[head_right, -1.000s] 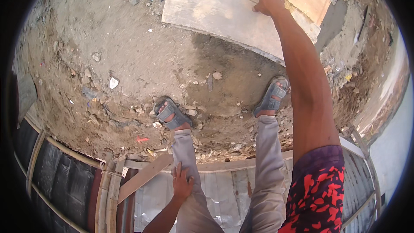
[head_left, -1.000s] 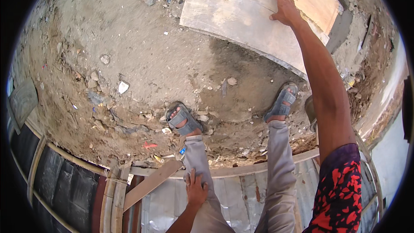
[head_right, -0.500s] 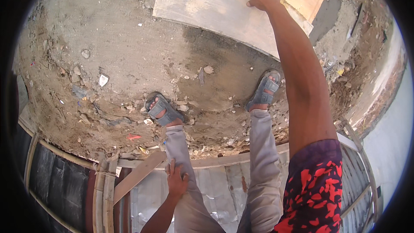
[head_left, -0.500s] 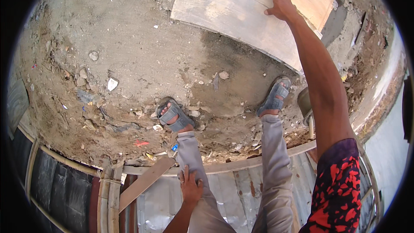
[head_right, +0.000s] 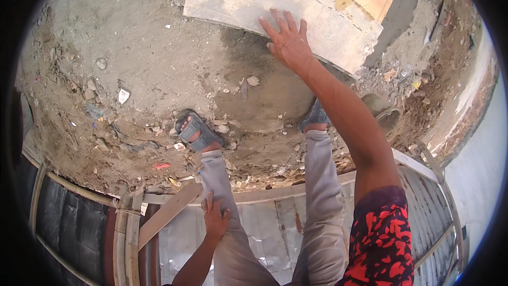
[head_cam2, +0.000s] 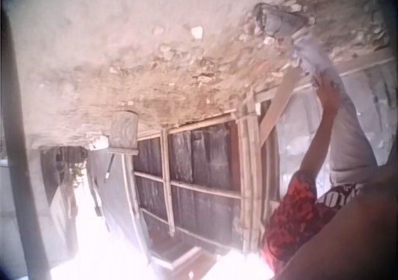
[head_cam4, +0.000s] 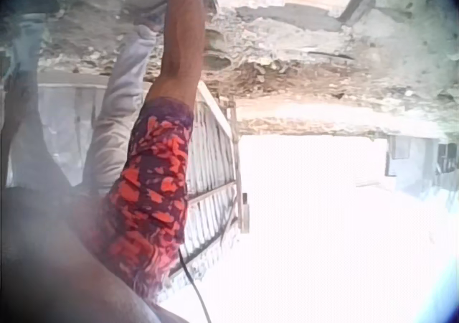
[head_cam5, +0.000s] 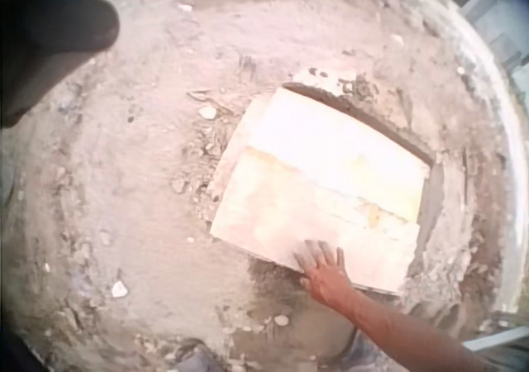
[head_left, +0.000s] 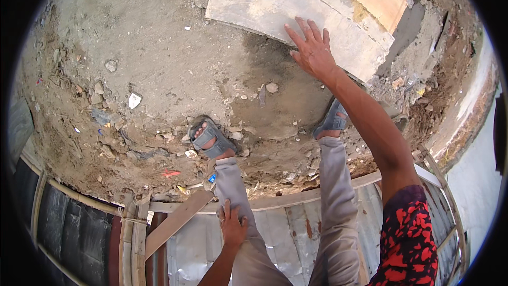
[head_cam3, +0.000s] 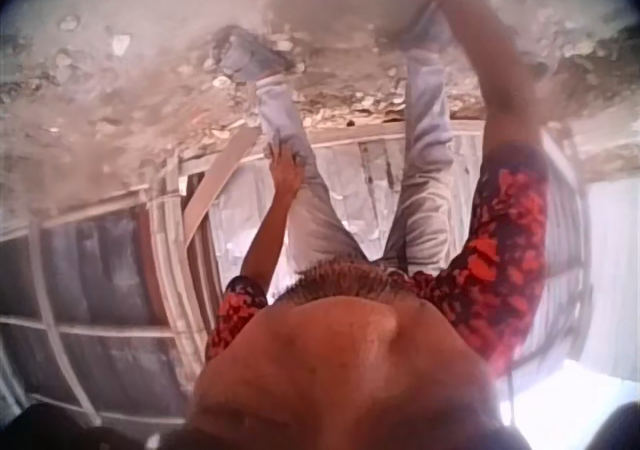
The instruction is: The person applies wet cement onto the top edges of a rectangular concrete pit using a trowel. They smooth the cement along the edges and then place several flat wooden boards over the pit to cover it.
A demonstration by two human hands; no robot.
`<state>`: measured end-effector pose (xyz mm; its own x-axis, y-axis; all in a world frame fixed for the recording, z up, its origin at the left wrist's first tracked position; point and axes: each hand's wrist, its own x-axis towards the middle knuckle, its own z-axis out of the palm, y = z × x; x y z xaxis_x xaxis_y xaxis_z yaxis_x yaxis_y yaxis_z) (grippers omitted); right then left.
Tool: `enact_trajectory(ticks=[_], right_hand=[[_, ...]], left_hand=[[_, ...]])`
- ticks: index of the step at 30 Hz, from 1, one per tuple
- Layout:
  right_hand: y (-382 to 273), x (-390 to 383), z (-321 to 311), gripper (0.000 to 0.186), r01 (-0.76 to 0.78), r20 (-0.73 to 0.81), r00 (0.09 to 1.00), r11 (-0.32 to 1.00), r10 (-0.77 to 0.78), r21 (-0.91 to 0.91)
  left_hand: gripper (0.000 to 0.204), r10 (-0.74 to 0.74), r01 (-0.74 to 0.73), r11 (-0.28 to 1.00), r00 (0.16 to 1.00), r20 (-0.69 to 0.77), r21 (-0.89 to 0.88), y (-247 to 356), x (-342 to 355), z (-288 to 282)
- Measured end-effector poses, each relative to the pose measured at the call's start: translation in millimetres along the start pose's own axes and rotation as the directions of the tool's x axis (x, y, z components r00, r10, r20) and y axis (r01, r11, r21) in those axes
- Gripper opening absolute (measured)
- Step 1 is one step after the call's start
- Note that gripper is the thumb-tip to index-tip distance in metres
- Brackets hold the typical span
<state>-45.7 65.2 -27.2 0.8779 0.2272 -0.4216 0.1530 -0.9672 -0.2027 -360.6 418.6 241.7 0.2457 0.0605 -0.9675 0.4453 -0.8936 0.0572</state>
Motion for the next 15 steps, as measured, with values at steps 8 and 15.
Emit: enact_trajectory(ticks=[8, 15], right_hand=[[-24, 49, -8, 0.078, 0.077, 0.024, 0.997, 0.982, -0.074, -0.173], [-25, 50, -3, 0.08, 0.008, 0.055, 0.998, 0.987, 0.0, -0.158]], left_hand=[[0.049, 0.006, -0.005, 1.0, 1.0, -0.011, 0.016, -1, -2, 3], [0.048, 0.006, -0.006, 1.0, 1.0, -0.006, 0.017, 2, 0, 3]])
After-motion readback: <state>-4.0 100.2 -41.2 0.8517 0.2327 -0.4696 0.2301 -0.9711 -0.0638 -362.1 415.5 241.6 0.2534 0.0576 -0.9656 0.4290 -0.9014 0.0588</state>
